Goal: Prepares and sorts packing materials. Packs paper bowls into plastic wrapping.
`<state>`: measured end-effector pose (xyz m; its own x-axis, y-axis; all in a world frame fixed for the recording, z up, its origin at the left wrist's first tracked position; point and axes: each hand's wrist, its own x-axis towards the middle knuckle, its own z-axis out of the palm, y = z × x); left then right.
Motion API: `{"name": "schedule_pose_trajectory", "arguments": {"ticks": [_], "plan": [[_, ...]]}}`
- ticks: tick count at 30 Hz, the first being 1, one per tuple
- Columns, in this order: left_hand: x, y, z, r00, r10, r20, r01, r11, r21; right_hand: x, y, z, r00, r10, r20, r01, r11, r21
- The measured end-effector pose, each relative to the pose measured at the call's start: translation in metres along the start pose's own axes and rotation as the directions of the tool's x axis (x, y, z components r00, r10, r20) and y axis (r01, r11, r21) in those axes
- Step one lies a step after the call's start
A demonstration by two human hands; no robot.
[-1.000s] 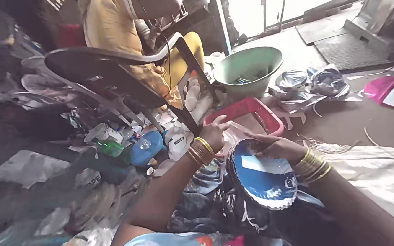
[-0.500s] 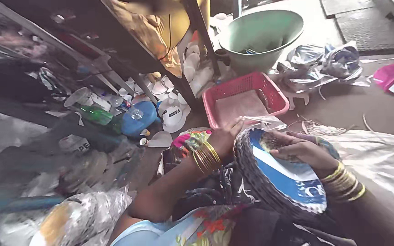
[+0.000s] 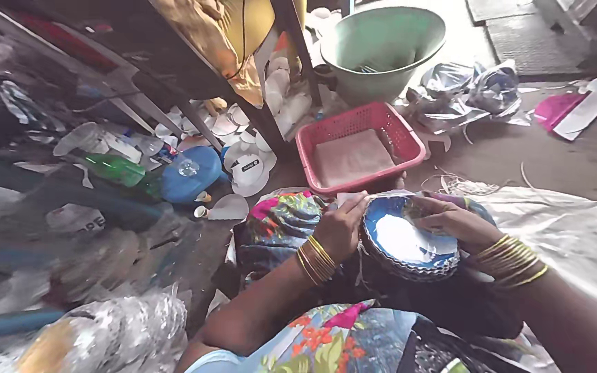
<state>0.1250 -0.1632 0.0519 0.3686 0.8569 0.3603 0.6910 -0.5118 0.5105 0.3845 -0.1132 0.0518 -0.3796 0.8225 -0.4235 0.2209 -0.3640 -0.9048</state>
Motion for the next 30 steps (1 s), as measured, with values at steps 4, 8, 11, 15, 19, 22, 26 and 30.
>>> {"name": "schedule_pose_trajectory", "arguments": {"ticks": [4,8,11,15,19,22,26,30], "plan": [[0.000,-0.004,0.000,0.999,0.042,-0.007,-0.040,0.992,0.119,-0.003,-0.002,0.000,1.000,0.016,-0.004,-0.016,1.000,-0.006],[-0.005,-0.007,0.007,0.998,0.063,-0.002,-0.062,0.991,0.121,0.004,-0.001,0.001,0.997,0.056,-0.043,-0.059,0.996,-0.063],[-0.009,0.000,0.016,0.993,0.114,-0.034,-0.112,0.992,0.066,0.018,0.000,-0.001,0.992,0.121,-0.044,-0.127,0.974,-0.186],[-0.013,0.013,0.024,0.987,0.154,-0.050,-0.152,0.987,0.055,0.022,-0.004,-0.008,0.987,0.139,-0.085,-0.157,0.950,-0.270],[-0.015,0.005,0.025,0.989,0.088,-0.115,-0.100,0.990,-0.097,0.010,-0.011,-0.011,0.985,0.067,-0.159,-0.087,0.989,-0.119],[-0.012,-0.014,0.023,0.978,0.074,-0.197,-0.119,0.966,-0.229,-0.009,-0.013,-0.005,0.992,0.017,-0.126,0.027,0.941,0.338],[-0.021,-0.020,0.024,0.965,0.040,-0.260,-0.147,0.902,-0.406,-0.027,-0.016,0.008,0.979,-0.060,-0.192,0.132,0.912,0.389],[-0.025,-0.002,0.021,0.974,0.088,-0.209,-0.163,0.912,-0.377,-0.012,0.001,0.009,0.875,-0.202,-0.439,0.181,0.979,-0.089]]}}
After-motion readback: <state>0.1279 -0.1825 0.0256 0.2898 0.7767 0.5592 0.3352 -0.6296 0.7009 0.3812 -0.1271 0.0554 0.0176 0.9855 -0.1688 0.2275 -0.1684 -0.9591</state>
